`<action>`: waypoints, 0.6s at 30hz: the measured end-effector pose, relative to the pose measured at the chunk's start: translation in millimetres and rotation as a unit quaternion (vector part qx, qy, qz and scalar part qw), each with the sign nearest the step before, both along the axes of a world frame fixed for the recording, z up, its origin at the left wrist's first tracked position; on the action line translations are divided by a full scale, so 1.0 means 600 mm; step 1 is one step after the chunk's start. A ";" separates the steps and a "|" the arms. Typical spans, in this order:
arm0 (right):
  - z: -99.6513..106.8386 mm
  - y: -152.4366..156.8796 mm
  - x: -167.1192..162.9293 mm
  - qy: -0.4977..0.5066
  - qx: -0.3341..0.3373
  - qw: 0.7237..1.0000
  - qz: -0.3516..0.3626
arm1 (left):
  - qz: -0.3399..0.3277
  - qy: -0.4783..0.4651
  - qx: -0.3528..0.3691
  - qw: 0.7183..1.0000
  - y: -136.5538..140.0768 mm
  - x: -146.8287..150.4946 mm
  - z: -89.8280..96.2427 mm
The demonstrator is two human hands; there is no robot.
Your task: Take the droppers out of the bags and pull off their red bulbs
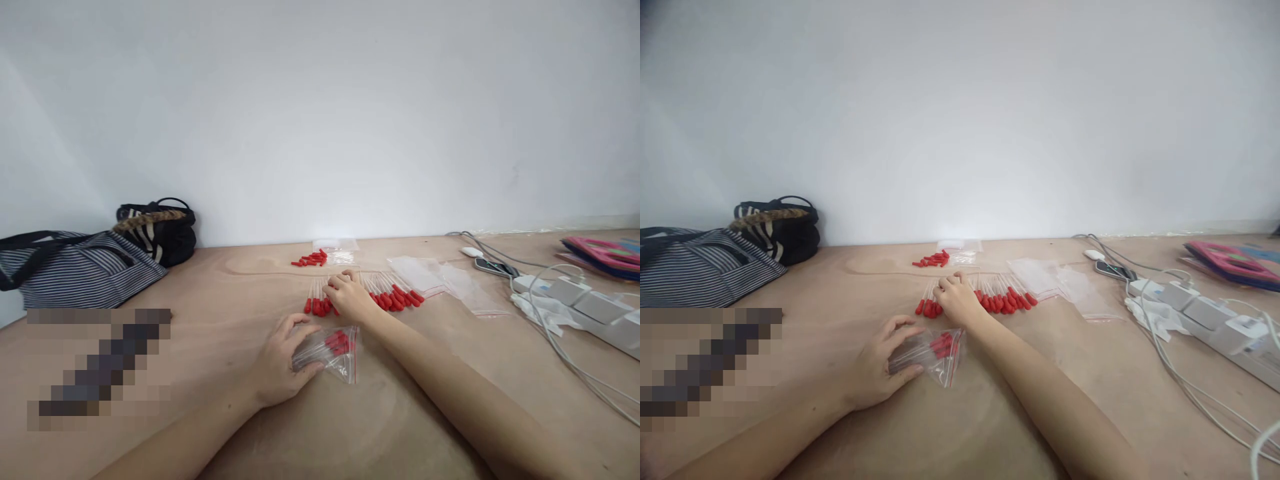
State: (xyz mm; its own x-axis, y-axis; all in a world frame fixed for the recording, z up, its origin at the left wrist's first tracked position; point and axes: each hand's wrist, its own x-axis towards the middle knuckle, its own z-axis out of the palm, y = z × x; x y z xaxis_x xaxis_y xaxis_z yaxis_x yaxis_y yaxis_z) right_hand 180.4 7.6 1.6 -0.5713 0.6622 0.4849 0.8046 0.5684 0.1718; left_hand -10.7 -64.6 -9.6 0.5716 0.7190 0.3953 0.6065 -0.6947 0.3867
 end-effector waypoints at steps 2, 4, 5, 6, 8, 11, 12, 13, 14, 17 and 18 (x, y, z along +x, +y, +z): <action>0.000 -0.005 -0.002 -0.003 -0.022 1.000 -0.009 | 0.025 0.011 -0.015 1.000 0.007 -0.003 -0.002; 0.003 -0.011 -0.003 -0.001 -0.046 0.999 -0.014 | 0.034 0.029 -0.049 0.998 0.016 -0.005 -0.002; 0.005 -0.014 -0.003 0.002 -0.056 0.998 -0.015 | 0.035 0.038 -0.065 0.997 0.021 -0.007 -0.001; 0.007 -0.016 -0.003 0.006 -0.066 0.998 -0.015 | 0.036 0.045 -0.079 0.995 0.026 -0.008 0.001; 0.012 -0.020 0.000 0.016 -0.086 0.996 -0.014 | 0.039 0.056 -0.095 0.993 0.033 -0.009 0.005; 0.020 -0.025 0.010 0.043 -0.105 0.994 -0.002 | 0.041 0.070 -0.115 0.990 0.035 -0.007 0.012; 0.021 -0.027 0.015 0.056 -0.108 0.993 0.003 | 0.041 0.073 -0.120 0.989 0.034 -0.006 0.014; 0.022 -0.031 0.021 0.073 -0.109 0.991 0.006 | 0.041 0.075 -0.124 0.989 0.032 -0.005 0.016; 0.021 -0.036 0.029 0.091 -0.108 0.990 0.007 | 0.041 0.076 -0.126 0.988 0.031 -0.004 0.017; 0.012 -0.060 0.054 0.150 -0.089 0.985 0.000 | 0.043 0.083 -0.131 0.987 0.029 -0.003 0.018; 0.007 -0.071 0.063 0.167 -0.079 0.983 -0.002 | 0.043 0.084 -0.130 0.987 0.029 -0.003 0.018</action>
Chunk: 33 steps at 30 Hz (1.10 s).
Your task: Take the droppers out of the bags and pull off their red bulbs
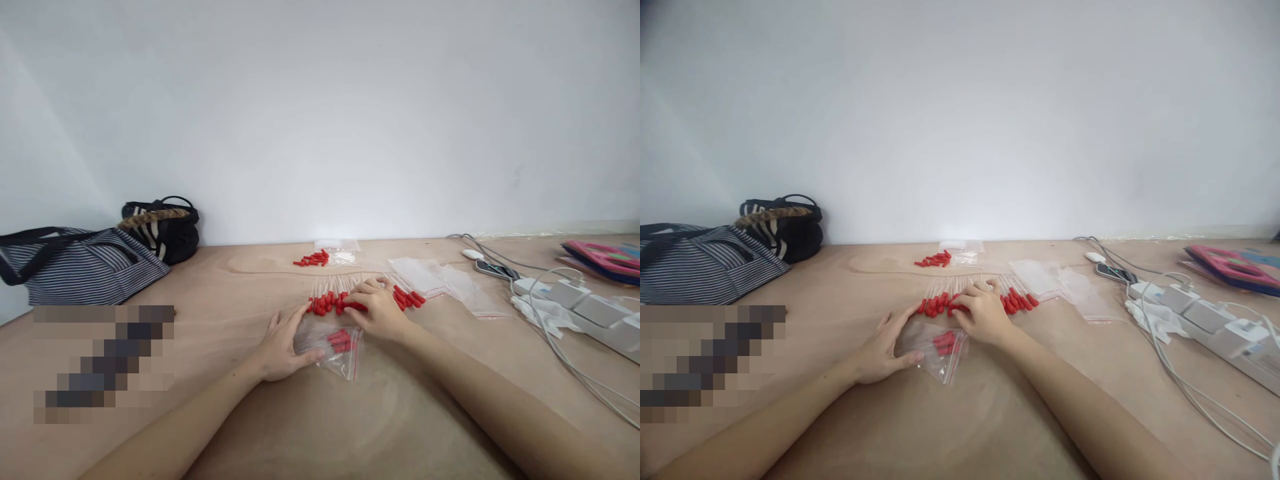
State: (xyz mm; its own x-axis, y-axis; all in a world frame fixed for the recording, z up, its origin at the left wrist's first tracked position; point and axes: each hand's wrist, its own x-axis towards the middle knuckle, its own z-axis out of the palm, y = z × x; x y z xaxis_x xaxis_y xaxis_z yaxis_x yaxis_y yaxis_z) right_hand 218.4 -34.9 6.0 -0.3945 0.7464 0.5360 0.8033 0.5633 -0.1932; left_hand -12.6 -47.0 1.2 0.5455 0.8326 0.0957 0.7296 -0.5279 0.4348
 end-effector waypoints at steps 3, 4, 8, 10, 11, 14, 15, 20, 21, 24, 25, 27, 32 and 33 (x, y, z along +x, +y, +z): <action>-0.014 -0.034 0.026 0.037 0.015 0.999 0.000 | -0.007 -0.002 0.015 1.000 0.003 -0.001 0.000; -0.018 -0.043 0.033 0.039 0.007 0.999 0.006 | -0.011 -0.004 0.022 1.000 0.004 -0.001 0.000; -0.025 -0.065 0.041 0.026 -0.056 0.997 0.035 | -0.012 -0.040 0.067 0.997 0.001 -0.004 -0.001; -0.027 -0.067 0.036 0.028 -0.079 0.996 0.039 | -0.014 -0.069 0.098 0.993 -0.008 -0.005 -0.004; -0.029 -0.067 0.033 0.035 -0.085 0.995 0.036 | -0.026 -0.080 0.107 0.991 -0.013 -0.005 -0.007; -0.036 -0.067 0.025 0.060 -0.093 0.994 0.021 | -0.074 -0.095 0.090 0.989 -0.031 -0.002 -0.016; -0.039 -0.068 0.024 0.061 -0.094 0.994 0.020 | -0.086 -0.094 0.076 0.989 -0.036 0.000 -0.019; -0.045 -0.075 0.018 0.044 -0.094 0.994 0.045 | -0.109 -0.079 0.043 0.990 -0.040 0.004 -0.018; -0.045 -0.076 0.016 0.050 -0.096 0.993 0.050 | -0.110 -0.077 0.042 0.990 -0.039 0.004 -0.017; -0.043 -0.079 0.009 0.068 -0.094 0.992 0.056 | -0.126 -0.065 0.034 0.989 -0.038 0.003 -0.015; -0.043 -0.080 0.007 0.070 -0.090 0.992 0.055 | -0.132 -0.060 0.034 0.989 -0.038 0.003 -0.015; -0.041 -0.081 0.003 0.065 -0.084 0.993 0.054 | -0.140 -0.053 0.037 0.988 -0.039 0.003 -0.016; -0.040 -0.087 -0.004 0.051 -0.085 0.993 0.057 | -0.130 -0.059 0.052 0.988 -0.037 0.004 -0.020; -0.040 -0.088 -0.005 0.049 -0.081 0.994 0.048 | -0.133 -0.066 0.054 0.987 -0.037 0.004 -0.020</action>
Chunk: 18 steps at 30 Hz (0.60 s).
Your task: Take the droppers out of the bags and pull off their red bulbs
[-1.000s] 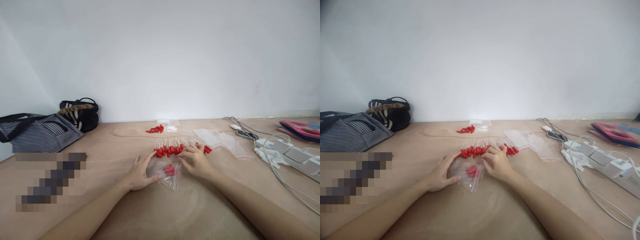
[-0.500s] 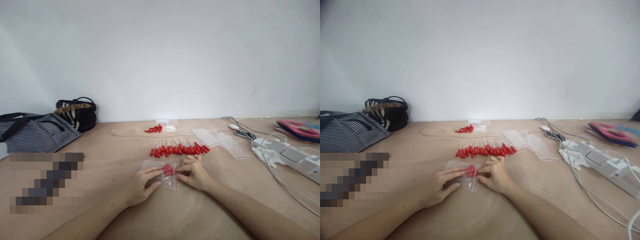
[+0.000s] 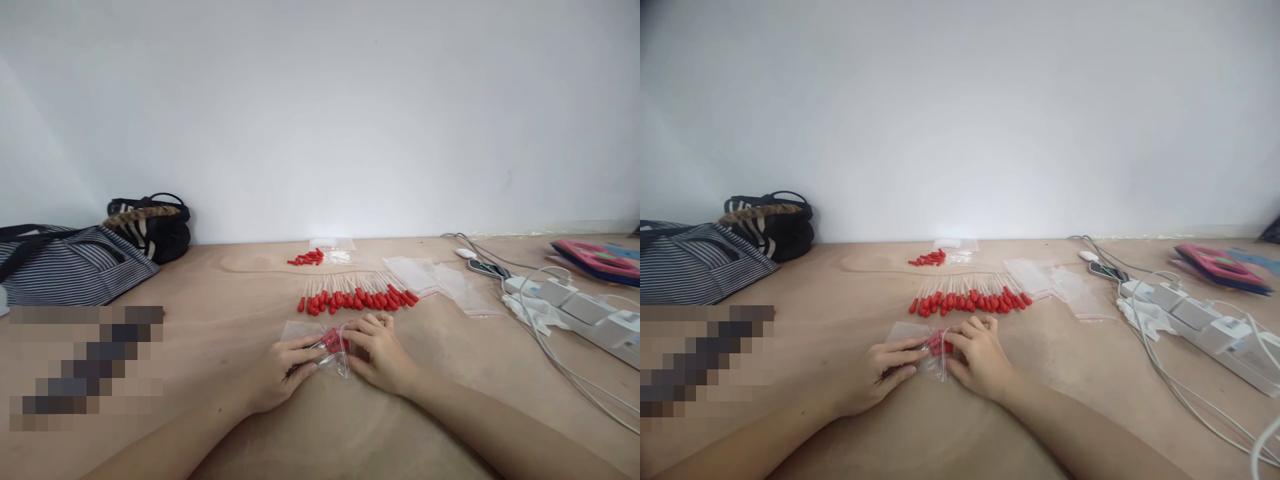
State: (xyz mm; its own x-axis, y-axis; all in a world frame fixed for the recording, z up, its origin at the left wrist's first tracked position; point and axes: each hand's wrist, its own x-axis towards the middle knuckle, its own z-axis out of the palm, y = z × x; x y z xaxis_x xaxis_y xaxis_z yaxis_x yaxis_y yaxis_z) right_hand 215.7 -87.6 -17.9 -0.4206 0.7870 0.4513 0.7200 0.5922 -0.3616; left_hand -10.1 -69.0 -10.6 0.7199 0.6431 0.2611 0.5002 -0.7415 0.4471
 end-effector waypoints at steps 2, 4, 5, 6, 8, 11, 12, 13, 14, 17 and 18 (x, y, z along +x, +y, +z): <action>0.000 -0.001 -0.002 -0.009 0.005 1.000 -0.013 | -0.010 -0.016 0.003 1.000 0.001 0.001 0.001; 0.001 0.000 -0.003 -0.016 0.000 1.000 -0.012 | -0.016 -0.028 0.009 0.999 0.003 0.002 0.002; 0.001 0.000 -0.003 -0.017 -0.004 1.000 -0.007 | -0.015 -0.032 0.012 0.999 0.004 0.002 0.002; 0.002 0.000 -0.004 -0.016 -0.009 1.000 -0.001 | -0.013 -0.034 0.014 0.999 0.005 0.001 0.001; 0.002 0.001 -0.003 -0.017 -0.017 1.000 0.004 | -0.003 -0.033 0.017 0.999 0.007 0.000 -0.002; 0.003 0.001 -0.003 -0.025 -0.024 0.999 0.002 | 0.003 -0.022 0.014 1.000 0.009 -0.001 -0.004; 0.003 0.001 -0.003 -0.026 -0.026 0.999 0.003 | 0.002 -0.019 0.011 1.000 0.009 0.000 -0.004; 0.003 0.001 -0.003 -0.025 -0.027 0.999 0.005 | 0.001 -0.017 0.009 1.000 0.009 0.000 -0.004; 0.004 0.001 -0.003 -0.021 -0.029 0.999 0.007 | 0.001 -0.020 0.010 1.000 0.009 0.000 -0.003; 0.006 0.000 -0.004 -0.013 -0.039 0.999 0.015 | 0.011 -0.033 0.018 0.999 0.009 0.000 -0.001; 0.006 0.000 -0.004 -0.013 -0.043 0.999 0.016 | 0.015 -0.035 0.017 0.999 0.009 0.000 -0.001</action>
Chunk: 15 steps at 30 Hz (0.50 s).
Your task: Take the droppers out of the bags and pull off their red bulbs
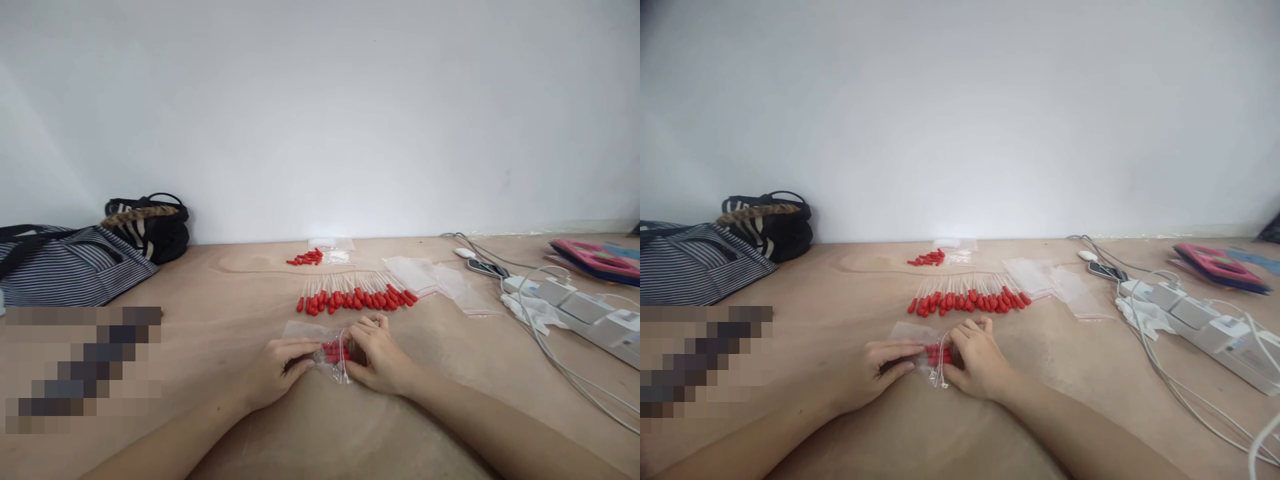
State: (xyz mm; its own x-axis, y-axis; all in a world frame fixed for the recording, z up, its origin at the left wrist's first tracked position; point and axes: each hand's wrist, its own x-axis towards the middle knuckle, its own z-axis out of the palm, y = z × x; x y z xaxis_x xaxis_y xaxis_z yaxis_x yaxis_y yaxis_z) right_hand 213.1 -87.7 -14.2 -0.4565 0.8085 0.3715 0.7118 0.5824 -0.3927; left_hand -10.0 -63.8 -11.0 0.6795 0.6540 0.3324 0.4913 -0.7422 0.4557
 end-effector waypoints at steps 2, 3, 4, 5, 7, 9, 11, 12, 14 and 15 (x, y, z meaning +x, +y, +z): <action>0.001 0.000 -0.001 -0.003 -0.001 1.000 0.002 | 0.006 -0.002 -0.006 1.000 0.000 -0.001 0.001; 0.001 0.000 0.000 -0.004 0.001 1.000 0.005 | 0.007 -0.003 -0.009 1.000 0.000 -0.001 0.001; 0.001 0.000 0.000 -0.003 0.003 1.000 0.008 | 0.006 -0.004 -0.010 1.000 0.000 -0.001 0.001; 0.001 0.001 0.001 -0.001 0.005 1.000 0.011 | 0.004 -0.005 -0.010 1.000 0.000 -0.001 0.000; 0.002 0.003 0.003 0.005 0.006 1.000 0.014 | -0.001 -0.007 -0.004 1.000 0.001 -0.001 -0.001; 0.002 0.004 0.006 0.008 0.005 1.000 0.014 | -0.007 -0.002 0.006 1.000 0.001 -0.002 -0.003; 0.002 0.004 0.007 0.002 0.007 1.000 0.016 | -0.018 0.008 0.013 1.000 0.001 -0.002 -0.005; 0.002 0.004 0.007 -0.001 0.011 1.000 0.015 | -0.024 0.015 0.014 0.999 0.001 -0.003 -0.006; 0.002 0.002 0.006 -0.002 0.023 1.000 0.007 | -0.035 0.025 0.012 0.999 0.001 -0.003 -0.006; 0.003 0.001 0.006 0.000 0.030 1.000 0.001 | -0.038 0.029 0.009 0.999 0.001 -0.003 -0.006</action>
State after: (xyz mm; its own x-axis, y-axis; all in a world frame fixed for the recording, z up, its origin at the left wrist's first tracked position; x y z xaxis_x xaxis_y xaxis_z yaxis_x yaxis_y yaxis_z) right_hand 216.4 -87.1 -12.4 -0.4590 0.7833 0.4193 0.7102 0.6070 -0.3565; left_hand -11.7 -62.9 -14.3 0.7447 0.5946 0.3033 0.4589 -0.7860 0.4142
